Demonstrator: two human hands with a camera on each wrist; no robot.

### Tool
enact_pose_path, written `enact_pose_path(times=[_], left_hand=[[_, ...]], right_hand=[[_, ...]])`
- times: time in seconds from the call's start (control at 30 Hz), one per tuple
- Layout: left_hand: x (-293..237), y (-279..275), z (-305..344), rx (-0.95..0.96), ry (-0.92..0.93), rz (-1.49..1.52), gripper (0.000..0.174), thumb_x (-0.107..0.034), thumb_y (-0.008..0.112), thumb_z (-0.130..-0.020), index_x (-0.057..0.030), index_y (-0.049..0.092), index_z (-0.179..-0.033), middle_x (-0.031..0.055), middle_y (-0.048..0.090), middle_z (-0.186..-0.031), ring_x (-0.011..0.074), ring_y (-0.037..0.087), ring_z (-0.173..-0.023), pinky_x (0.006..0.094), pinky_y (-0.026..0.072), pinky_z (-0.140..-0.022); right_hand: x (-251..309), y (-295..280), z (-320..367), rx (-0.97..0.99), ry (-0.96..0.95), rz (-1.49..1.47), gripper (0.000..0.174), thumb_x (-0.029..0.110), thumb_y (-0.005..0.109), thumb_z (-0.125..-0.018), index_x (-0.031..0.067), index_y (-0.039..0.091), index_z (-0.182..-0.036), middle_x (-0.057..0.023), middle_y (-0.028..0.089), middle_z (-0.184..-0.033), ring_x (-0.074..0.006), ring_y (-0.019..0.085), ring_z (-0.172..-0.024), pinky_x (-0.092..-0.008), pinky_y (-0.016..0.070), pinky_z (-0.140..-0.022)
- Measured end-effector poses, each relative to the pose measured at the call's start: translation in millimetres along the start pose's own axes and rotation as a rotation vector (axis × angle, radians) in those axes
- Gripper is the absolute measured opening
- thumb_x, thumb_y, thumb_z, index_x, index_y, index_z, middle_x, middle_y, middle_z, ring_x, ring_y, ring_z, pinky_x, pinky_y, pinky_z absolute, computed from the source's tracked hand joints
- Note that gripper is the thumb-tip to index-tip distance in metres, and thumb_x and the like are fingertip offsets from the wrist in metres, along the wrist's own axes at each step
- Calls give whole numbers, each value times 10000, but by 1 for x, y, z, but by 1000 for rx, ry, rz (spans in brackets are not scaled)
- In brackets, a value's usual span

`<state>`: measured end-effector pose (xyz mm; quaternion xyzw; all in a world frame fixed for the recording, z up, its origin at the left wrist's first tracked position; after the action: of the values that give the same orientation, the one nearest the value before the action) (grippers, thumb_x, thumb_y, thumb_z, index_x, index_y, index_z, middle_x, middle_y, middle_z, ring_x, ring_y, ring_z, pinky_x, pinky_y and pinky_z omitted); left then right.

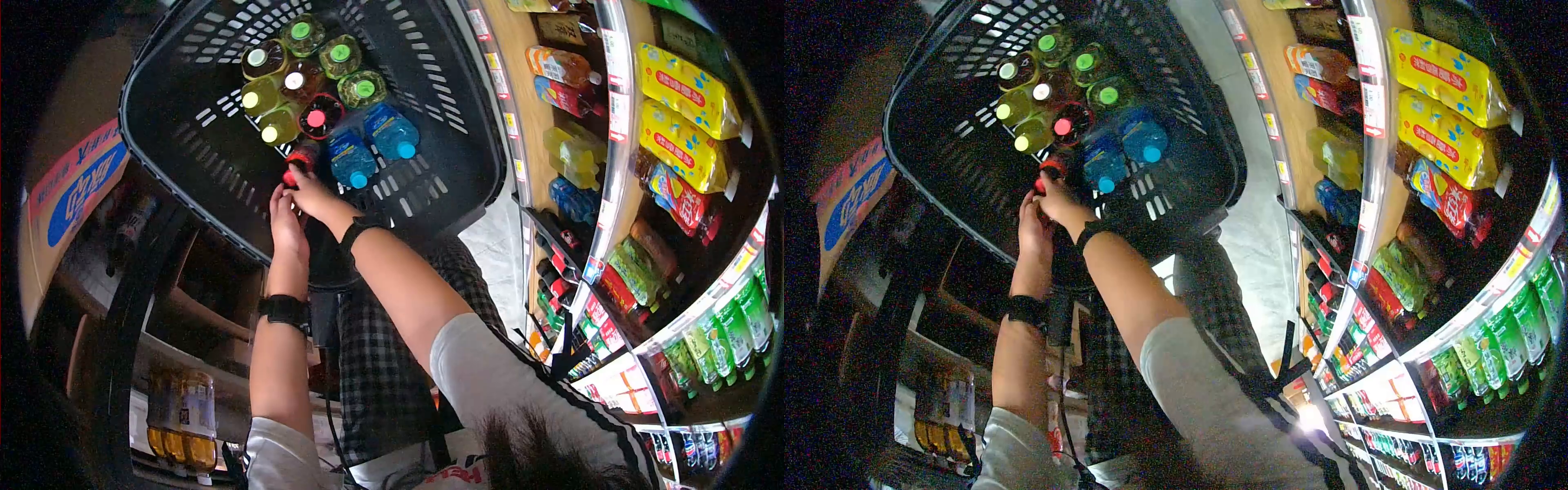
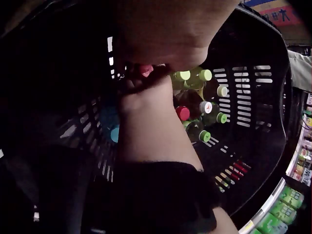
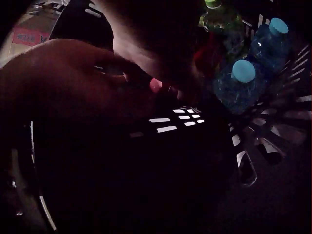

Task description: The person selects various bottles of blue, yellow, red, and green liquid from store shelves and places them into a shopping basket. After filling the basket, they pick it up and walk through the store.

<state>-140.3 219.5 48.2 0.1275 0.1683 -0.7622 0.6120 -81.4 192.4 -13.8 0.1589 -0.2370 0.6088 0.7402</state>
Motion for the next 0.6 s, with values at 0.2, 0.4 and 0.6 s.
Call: enact_pose_path(times=[0.2, 0.4, 0.6], left_hand=[[-11, 31, 14, -16, 171, -174, 431, -154, 419, -828, -85, 326, -1243, 59, 489, -1015, 138, 474, -858, 281, 402, -747], [-16, 128, 63, 68, 805, -498, 436, 30, 420, -771, 25, 347, -1200, 143, 422, -1157, 221, 422, -1063, 313, 308, -922], [14, 278, 204, 422, 1229, -677, 419, 12, 442, -752, -13, 387, -1167, 136, 392, -1215, 248, 331, -1160, 327, 217, -984]], right_hand=[[10, -49, 43, 6, -134, -241, 461, 189, 532, -763, 34, 427, -1183, -213, 537, -1041, -304, 525, -975, -348, 407, -816], [-7, -186, 160, -189, -287, -519, 264, 160, 507, -827, 32, 505, -1058, -80, 580, -905, -139, 559, -833, -257, 438, -734], [-60, -362, 310, -917, -463, -572, 136, 108, 507, -824, 67, 533, -952, -22, 581, -842, -95, 545, -782, -236, 426, -687]])
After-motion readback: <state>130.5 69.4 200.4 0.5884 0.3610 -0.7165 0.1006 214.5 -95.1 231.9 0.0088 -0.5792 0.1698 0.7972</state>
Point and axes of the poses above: each hand's wrist, its own z-axis away from the middle knuckle, its own y-axis out of the palm, x = y × z, the point moved 4 cm from there along -z, towards the middle knuckle
